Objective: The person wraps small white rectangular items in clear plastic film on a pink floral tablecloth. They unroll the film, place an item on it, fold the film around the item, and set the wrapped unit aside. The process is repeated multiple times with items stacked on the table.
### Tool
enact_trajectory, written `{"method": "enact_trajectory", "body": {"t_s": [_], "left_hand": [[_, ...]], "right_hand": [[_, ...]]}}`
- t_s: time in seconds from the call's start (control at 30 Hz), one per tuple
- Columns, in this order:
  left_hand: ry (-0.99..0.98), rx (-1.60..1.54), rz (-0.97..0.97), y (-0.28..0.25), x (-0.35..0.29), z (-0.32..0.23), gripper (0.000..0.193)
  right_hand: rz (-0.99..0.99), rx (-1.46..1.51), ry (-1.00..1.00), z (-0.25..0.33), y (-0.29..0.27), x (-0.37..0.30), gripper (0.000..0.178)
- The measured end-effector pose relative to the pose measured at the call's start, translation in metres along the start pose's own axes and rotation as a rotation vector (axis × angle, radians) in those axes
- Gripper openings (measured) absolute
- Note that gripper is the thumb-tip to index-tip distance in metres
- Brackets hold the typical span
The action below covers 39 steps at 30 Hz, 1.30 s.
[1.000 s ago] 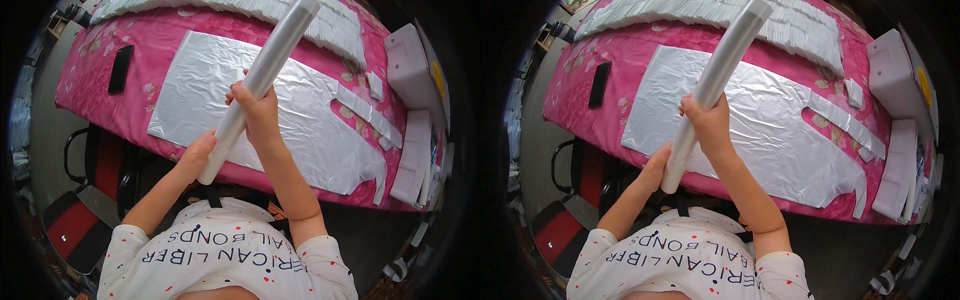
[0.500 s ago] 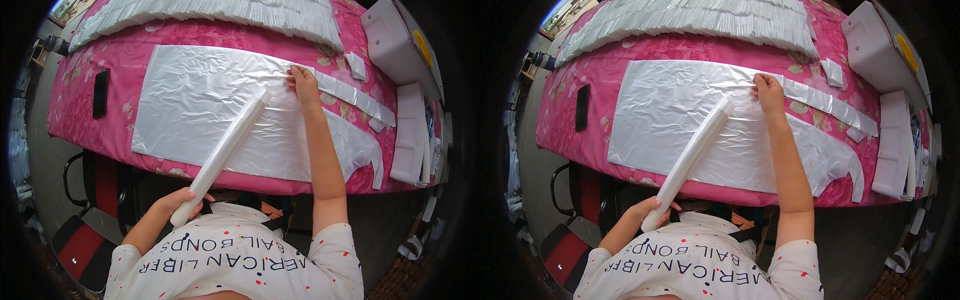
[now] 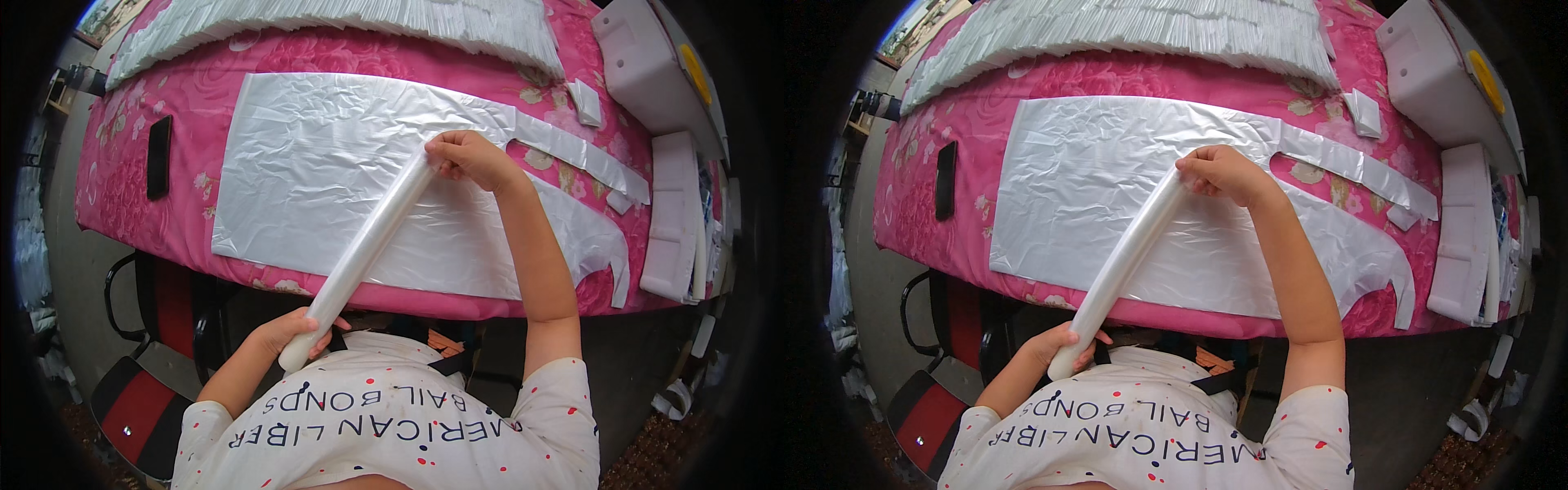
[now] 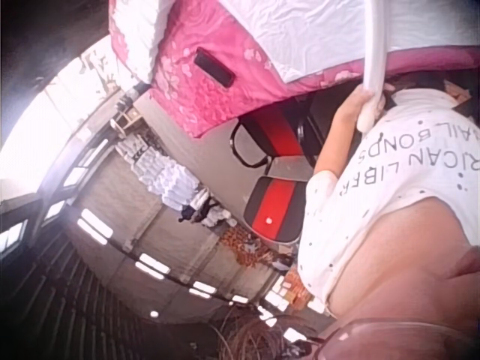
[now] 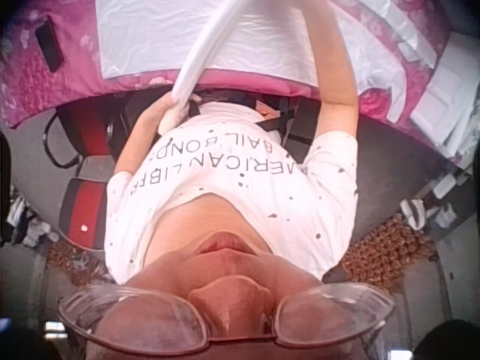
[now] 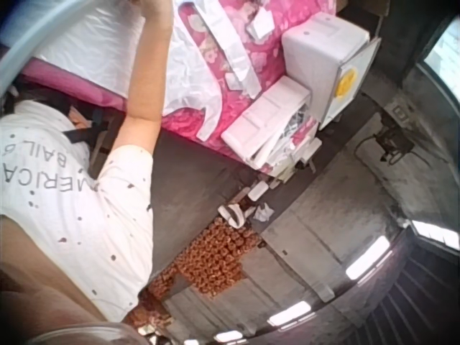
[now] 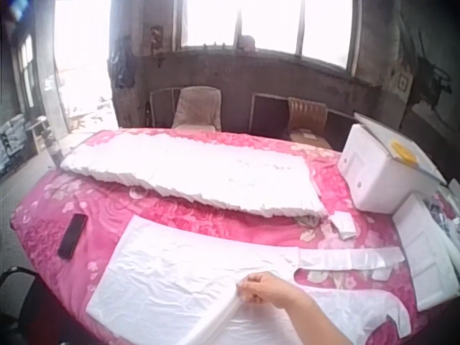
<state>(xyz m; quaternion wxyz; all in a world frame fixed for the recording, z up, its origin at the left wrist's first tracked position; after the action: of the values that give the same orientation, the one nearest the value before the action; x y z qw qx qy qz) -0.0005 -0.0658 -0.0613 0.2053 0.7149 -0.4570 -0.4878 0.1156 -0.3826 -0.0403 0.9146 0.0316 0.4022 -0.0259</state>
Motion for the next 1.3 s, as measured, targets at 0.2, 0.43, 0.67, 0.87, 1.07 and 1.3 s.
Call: {"method": "enact_trajectory", "body": {"t_s": [0.2,0.43,0.67,0.87,1.07,1.3], "left_hand": [[0.021,0.115,0.006,-0.007,0.002,-0.002,0.069],[-0.200,0.181,-0.011,-0.037,-0.048,0.017,0.066],[-0.292,0.592,0.181,-0.046,-0.061,-0.006,0.050],[0.303,1.725,0.140,0.039,0.043,-0.135,0.045],[1.117,2.093,0.151,0.116,0.072,-0.166,0.045],[0.985,2.099,0.629,0.112,0.079,-0.091,0.066]], "right_hand": [[-0.047,-0.065,-0.071,0.001,-0.007,-0.001,0.019],[-0.907,-0.239,-0.390,0.008,-0.193,-0.034,0.025],[-1.012,-0.086,-0.474,-0.016,-0.260,-0.061,0.024],[-0.716,-0.058,-0.554,0.024,-0.143,-0.022,0.020],[-0.572,-0.075,-0.484,0.036,-0.103,0.005,0.017],[-0.561,-0.157,-0.419,0.042,-0.097,0.012,0.019]]}}
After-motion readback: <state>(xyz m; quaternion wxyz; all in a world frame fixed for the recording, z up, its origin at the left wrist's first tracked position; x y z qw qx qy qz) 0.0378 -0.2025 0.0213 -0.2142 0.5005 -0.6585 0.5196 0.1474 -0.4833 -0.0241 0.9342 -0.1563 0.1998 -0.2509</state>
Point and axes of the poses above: each hand's wrist, its own x-axis towards the middle knuckle, its own y-axis out of the palm, z = x × y, the point moved 10 cm from there along x, towards the middle knuckle, and after that the axes turned 14 degrees about y, right-handed, at the moved point
